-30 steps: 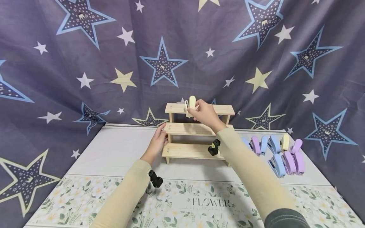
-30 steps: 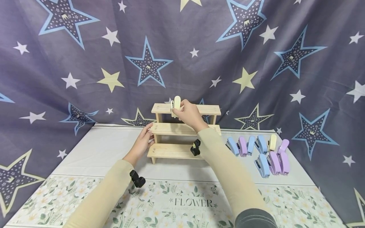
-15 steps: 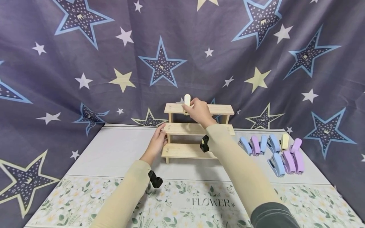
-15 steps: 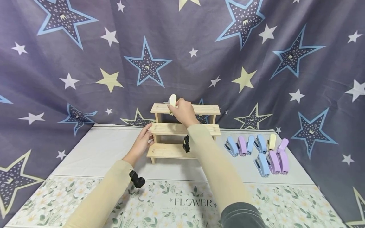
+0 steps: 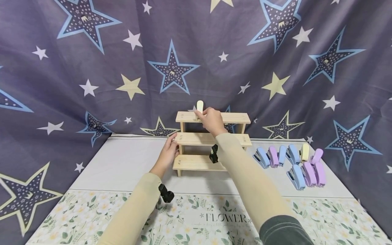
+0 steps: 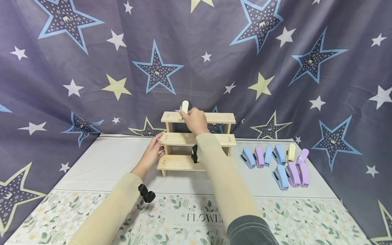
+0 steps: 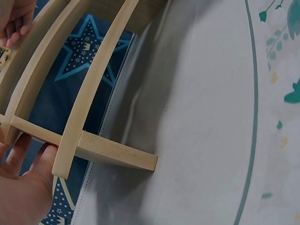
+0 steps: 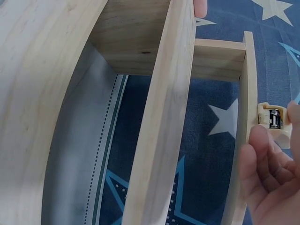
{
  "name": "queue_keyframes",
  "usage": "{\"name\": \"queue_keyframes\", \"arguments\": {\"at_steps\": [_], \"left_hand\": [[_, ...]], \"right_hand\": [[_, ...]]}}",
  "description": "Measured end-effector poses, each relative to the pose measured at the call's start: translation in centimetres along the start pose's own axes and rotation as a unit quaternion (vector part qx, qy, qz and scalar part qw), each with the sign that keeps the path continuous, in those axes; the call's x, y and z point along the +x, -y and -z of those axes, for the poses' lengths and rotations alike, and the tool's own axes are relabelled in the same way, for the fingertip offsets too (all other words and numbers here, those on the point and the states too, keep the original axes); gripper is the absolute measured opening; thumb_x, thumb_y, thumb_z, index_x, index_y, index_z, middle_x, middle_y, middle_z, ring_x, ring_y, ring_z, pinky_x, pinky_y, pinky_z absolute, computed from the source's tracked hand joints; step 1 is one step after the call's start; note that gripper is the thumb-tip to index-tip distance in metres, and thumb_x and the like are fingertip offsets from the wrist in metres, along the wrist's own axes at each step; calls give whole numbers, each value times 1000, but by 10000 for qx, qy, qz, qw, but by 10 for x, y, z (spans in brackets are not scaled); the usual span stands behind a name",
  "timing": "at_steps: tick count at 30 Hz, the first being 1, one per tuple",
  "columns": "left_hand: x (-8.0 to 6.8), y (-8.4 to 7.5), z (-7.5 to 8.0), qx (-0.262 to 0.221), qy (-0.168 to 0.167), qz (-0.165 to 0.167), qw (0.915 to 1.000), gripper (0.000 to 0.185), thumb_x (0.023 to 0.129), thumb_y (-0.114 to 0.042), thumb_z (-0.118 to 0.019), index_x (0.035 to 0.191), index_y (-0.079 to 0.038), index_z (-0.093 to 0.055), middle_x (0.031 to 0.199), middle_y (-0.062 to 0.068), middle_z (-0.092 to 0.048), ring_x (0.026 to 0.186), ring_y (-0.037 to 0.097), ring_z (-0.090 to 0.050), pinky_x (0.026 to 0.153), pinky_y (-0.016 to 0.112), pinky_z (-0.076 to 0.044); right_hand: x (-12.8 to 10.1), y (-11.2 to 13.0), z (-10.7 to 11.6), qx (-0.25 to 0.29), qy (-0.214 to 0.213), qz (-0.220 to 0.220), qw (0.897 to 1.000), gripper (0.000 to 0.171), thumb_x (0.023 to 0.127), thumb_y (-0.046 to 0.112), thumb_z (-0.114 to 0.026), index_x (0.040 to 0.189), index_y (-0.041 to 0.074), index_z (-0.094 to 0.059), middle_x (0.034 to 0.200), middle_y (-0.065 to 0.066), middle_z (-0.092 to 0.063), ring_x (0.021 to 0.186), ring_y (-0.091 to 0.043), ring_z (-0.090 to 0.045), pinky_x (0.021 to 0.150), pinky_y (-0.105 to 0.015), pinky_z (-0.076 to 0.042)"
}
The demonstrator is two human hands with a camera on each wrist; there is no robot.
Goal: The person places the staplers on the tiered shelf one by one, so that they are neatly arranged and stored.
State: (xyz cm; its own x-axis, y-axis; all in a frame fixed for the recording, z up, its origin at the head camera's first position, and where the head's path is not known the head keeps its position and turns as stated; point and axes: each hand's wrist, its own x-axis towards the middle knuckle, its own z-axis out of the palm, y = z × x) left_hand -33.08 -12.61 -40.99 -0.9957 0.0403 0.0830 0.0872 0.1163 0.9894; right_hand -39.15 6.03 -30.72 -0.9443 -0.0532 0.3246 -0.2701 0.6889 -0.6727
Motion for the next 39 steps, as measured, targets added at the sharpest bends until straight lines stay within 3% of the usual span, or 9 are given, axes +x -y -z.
{"name": "queue_keyframes", "arguments": {"at_steps": [10, 17, 22, 29, 39], "left_hand": [[1, 2, 0, 11, -45, -37, 10000, 43, 101, -27, -25, 144, -24, -24, 142, 14, -31, 125, 30, -37, 101, 39, -35], [0, -3, 0, -83, -4, -8, 10000, 43, 101, -25, -26, 144, -22, -24, 142, 16, -30, 126, 31, -36, 102, 41, -34], [-8, -16, 0, -311, 70, 122, 9994, 44, 101, -21, -26, 145, -17, -23, 143, 19, -28, 127, 33, -33, 103, 42, -32], [-13, -23, -1, -224, 98, 76, 9997, 44, 101, -20, -25, 145, -14, -21, 143, 20, -27, 127, 34, -33, 103, 44, -31], [2, 0, -1, -239, 4, -14, 9997, 43, 101, -25, -26, 144, -21, -24, 143, 16, -28, 126, 32, -34, 102, 42, -33]], "right_hand": [[1, 2, 0, -187, -67, 38, 9998, 50, 87, 55, -50, 74, 8, -62, 50, -4, -57, 47, -18, -56, 44, -31, -44], [5, 3, 0, -439, -146, -83, 9989, 56, 83, 64, -45, 76, 12, -62, 55, -2, -53, 46, -16, -44, 43, -28, -38], [5, 4, 0, -497, -132, -125, 9986, 50, 86, 58, -48, 76, 11, -61, 56, -4, -52, 47, -17, -43, 44, -30, -37], [5, 6, -1, -574, -214, -72, 9981, 47, 87, 54, -50, 91, 9, -63, 72, -4, -58, 57, -19, -51, 52, -32, -43], [3, 2, 1, -309, -36, -202, 9993, 66, 83, 65, -44, 109, 6, -56, 78, -5, -60, 62, -19, -57, 56, -31, -47]]}}
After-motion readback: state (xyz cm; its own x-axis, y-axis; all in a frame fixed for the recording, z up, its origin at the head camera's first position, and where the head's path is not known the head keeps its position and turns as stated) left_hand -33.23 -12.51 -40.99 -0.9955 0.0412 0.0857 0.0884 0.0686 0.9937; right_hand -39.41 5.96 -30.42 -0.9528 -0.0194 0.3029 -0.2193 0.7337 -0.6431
